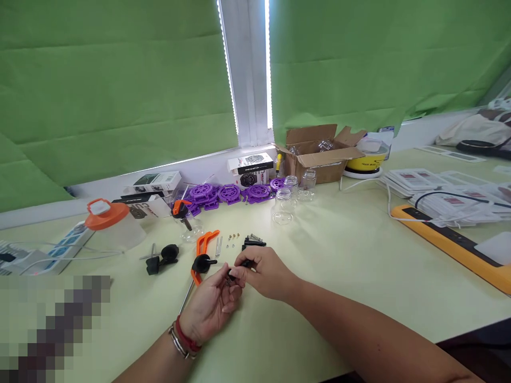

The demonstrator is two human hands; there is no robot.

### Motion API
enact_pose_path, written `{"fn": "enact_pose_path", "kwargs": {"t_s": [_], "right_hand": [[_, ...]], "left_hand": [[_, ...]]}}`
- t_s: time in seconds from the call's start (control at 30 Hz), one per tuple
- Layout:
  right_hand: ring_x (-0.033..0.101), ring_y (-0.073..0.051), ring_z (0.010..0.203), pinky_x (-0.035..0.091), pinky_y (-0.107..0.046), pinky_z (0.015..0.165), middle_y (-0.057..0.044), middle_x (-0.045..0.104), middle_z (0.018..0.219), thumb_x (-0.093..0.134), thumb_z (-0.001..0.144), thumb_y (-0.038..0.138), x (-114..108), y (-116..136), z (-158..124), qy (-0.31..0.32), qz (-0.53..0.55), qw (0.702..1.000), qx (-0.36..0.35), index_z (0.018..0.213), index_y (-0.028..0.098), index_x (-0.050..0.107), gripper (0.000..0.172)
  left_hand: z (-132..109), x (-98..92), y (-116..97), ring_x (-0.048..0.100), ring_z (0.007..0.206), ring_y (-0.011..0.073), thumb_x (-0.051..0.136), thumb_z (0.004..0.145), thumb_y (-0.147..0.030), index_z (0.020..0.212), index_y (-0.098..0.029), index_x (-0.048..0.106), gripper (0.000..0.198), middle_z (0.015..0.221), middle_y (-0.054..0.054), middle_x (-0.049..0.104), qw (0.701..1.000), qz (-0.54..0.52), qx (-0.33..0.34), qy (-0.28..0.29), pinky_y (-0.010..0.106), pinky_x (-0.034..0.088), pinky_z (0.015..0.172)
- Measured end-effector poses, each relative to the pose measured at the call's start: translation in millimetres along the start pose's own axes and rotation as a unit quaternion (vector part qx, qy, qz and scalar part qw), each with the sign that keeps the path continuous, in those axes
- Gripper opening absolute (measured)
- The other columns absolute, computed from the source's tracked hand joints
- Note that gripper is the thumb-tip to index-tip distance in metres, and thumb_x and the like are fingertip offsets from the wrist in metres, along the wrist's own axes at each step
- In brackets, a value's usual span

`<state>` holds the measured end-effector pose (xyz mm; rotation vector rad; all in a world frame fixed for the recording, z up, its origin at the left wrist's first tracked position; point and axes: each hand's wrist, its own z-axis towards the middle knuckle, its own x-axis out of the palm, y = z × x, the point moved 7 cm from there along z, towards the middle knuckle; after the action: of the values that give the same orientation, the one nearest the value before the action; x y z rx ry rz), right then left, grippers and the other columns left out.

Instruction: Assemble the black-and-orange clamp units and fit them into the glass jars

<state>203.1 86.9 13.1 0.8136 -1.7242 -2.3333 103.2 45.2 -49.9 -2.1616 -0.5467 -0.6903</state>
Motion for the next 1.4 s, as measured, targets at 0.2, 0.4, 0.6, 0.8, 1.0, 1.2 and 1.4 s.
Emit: {"fn": "enact_pose_path", "kwargs": {"t_s": [0.2, 0.4, 0.6, 0.8, 1.0, 1.2, 1.4], "right_hand": [[0.043, -0.009, 0.057, 0.035, -0.023, 0.055, 0.003, 0.051, 0.062, 0.06, 0.078, 0.043, -9, -28, 3, -0.061, 0.085, 0.986, 0.127, 0.074, 0.016, 0.06, 0.027], [0.037, -0.007, 0.051, 0.03, -0.021, 0.049, 0.004, 0.051, 0.061, 0.065, 0.073, 0.044, -25, -49, 2, -0.102, 0.106, 0.97, 0.193, 0.073, 0.016, 0.055, 0.029], [0.051, -0.013, 0.06, 0.038, -0.024, 0.055, 0.0, 0.058, 0.065, 0.07, 0.064, 0.031, -24, -65, 0, -0.041, -0.072, 0.978, 0.192, 0.076, 0.016, 0.064, 0.02], [0.055, -0.014, 0.071, 0.041, -0.027, 0.064, -0.005, 0.06, 0.089, 0.063, 0.076, 0.032, -17, -51, 9, -0.055, -0.304, 0.949, 0.069, 0.085, 0.02, 0.07, 0.016], [0.056, -0.017, 0.08, 0.044, -0.03, 0.074, -0.007, 0.059, 0.09, 0.049, 0.087, 0.037, -16, -20, 0, -0.091, -0.148, 0.985, 0.014, 0.091, 0.019, 0.066, 0.025], [0.058, -0.015, 0.059, 0.05, -0.035, 0.068, -0.003, 0.058, 0.064, 0.034, 0.093, 0.044, 47, -33, -19, 0.058, 0.415, 0.861, 0.289, 0.083, 0.013, 0.057, 0.04], [0.062, -0.014, 0.061, 0.05, -0.034, 0.075, -0.005, 0.062, 0.064, 0.038, 0.091, 0.02, 65, -43, -22, 0.018, 0.536, 0.776, 0.333, 0.075, 0.011, 0.058, 0.027]], "left_hand": [[0, -5.8, -8, 0.062, 0.057, 0.0111, 0.046, 0.089, -0.02, 0.086, -0.011, 0.054, 0.013, 0.074, 0.009, 0.064, 0.997, 0.024, 0.058, -0.033, 0.015, 0.041, 0.042], [-4, -8.8, -11, 0.067, 0.074, 0.0159, 0.046, 0.087, -0.01, 0.087, -0.01, 0.056, 0.01, 0.083, 0.011, 0.065, 0.995, 0.012, 0.084, -0.055, 0.021, 0.052, 0.057], [-8, -9.1, -11, 0.068, 0.08, 0.0178, 0.048, 0.086, -0.01, 0.085, -0.01, 0.058, 0.01, 0.086, 0.011, 0.065, 0.995, 0.001, 0.09, -0.037, 0.025, 0.055, 0.066], [-11, -9.1, -15, 0.066, 0.09, 0.0221, 0.048, 0.089, -0.02, 0.089, -0.009, 0.058, 0.016, 0.093, 0.016, 0.066, 0.995, -0.027, 0.091, -0.03, 0.032, 0.054, 0.078], [-13, -4.2, -18, 0.064, 0.097, 0.021, 0.049, 0.087, -0.019, 0.092, -0.01, 0.057, 0.013, 0.098, 0.016, 0.066, 0.995, -0.015, 0.098, -0.015, 0.033, 0.05, 0.087], [-26, 17.8, -33, 0.053, 0.062, 0.0118, 0.051, 0.086, -0.023, 0.092, -0.017, 0.058, 0.011, 0.071, 0.002, 0.06, 0.909, 0.356, 0.214, 0.029, 0.023, 0.042, 0.059], [-37, 33.7, -40, 0.049, 0.072, 0.0166, 0.049, 0.084, -0.021, 0.079, -0.021, 0.064, 0.016, 0.082, 0.004, 0.058, 0.75, 0.58, 0.317, 0.039, 0.025, 0.038, 0.066]]}}
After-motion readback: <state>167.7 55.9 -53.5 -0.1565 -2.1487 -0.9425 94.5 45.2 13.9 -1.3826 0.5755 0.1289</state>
